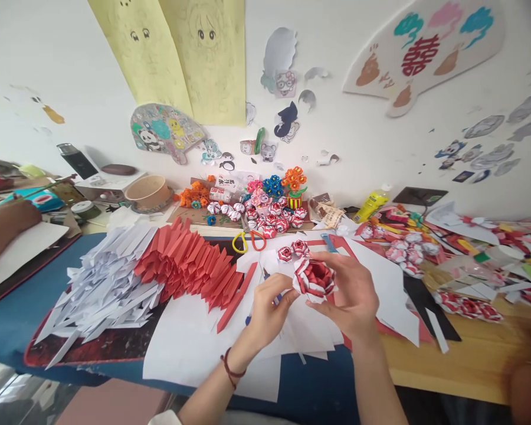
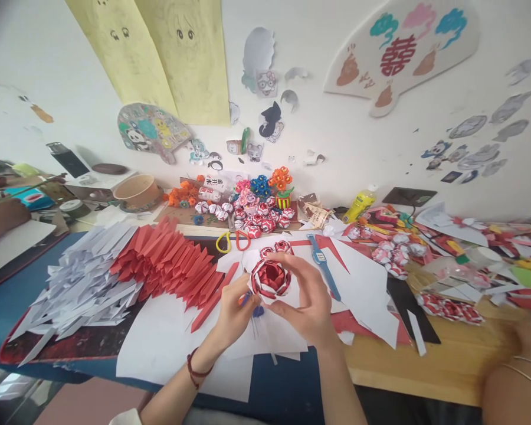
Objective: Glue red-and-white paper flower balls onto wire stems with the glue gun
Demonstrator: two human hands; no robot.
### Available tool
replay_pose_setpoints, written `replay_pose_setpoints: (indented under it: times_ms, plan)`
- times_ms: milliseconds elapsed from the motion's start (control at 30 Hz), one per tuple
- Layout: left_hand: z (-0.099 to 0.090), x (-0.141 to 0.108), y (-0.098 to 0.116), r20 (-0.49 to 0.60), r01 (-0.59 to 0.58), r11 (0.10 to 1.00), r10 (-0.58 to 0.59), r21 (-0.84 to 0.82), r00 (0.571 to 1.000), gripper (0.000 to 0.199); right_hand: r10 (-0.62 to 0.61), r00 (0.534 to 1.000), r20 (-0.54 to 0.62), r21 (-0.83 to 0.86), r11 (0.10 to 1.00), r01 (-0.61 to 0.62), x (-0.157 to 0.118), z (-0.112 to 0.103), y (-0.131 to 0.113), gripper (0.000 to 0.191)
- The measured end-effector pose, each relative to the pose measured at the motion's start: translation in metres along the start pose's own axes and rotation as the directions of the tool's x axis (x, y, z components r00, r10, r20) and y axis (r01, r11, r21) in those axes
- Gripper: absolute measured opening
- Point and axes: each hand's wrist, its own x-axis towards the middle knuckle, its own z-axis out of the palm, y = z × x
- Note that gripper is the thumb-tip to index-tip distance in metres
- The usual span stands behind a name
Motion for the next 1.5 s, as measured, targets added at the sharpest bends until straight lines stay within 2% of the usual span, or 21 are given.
replay_pose_setpoints:
  times_ms: [200, 400, 533, 700, 867, 1033, 1200, 1367, 1500]
  plan:
    - [0.003, -0.001, 0.009, -0.051, -0.029, 0.998, 0.026, -0.062, 0.998, 0.037, -0.004, 1.0, 0.016, -0.075, 0.997, 0.005, -0.006, 0.0, -0.009, 0.092]
    - [0.004, -0.007, 0.013, -0.12, -0.188, 0.975, 0.174, -0.117, 0.977, 0.04, -0.008, 0.999, 0.047, 0.002, 1.0, 0.008, -0.005, -0.001, -0.021, 0.088]
    - [-0.001, -0.01, 0.021, -0.143, -0.214, 0.97, 0.197, -0.113, 0.97, 0.036, -0.04, 0.997, 0.059, 0.0, 0.999, 0.04, -0.009, -0.002, -0.028, 0.093]
    - [-0.011, -0.013, 0.031, -0.133, -0.237, 0.963, 0.219, -0.131, 0.967, 0.032, -0.088, 0.988, 0.124, -0.08, 0.992, 0.099, -0.022, 0.0, -0.039, 0.087]
    - [-0.015, -0.018, 0.032, -0.112, -0.208, 0.968, 0.193, -0.139, 0.975, 0.034, -0.125, 0.97, 0.209, -0.149, 0.976, 0.158, -0.029, 0.004, -0.044, 0.087]
    - [-0.019, -0.02, 0.037, -0.103, -0.145, 0.985, 0.135, -0.091, 0.985, 0.036, -0.043, 0.971, 0.235, -0.157, 0.984, 0.081, -0.027, 0.011, -0.044, 0.087]
    - [-0.02, -0.022, 0.032, -0.124, -0.149, 0.982, 0.135, -0.112, 0.983, 0.034, 0.01, 0.979, 0.201, -0.123, 0.992, 0.016, -0.021, 0.016, -0.04, 0.086]
    - [-0.02, -0.025, 0.025, -0.081, -0.028, 0.991, 0.017, -0.132, 0.997, 0.03, 0.104, 0.984, 0.143, -0.067, 0.993, -0.096, -0.012, 0.014, -0.034, 0.084]
    - [-0.024, -0.021, 0.035, -0.015, 0.071, 0.985, -0.074, -0.155, 0.997, 0.025, 0.119, 0.988, 0.1, -0.036, 0.993, -0.116, -0.001, 0.01, -0.029, 0.081]
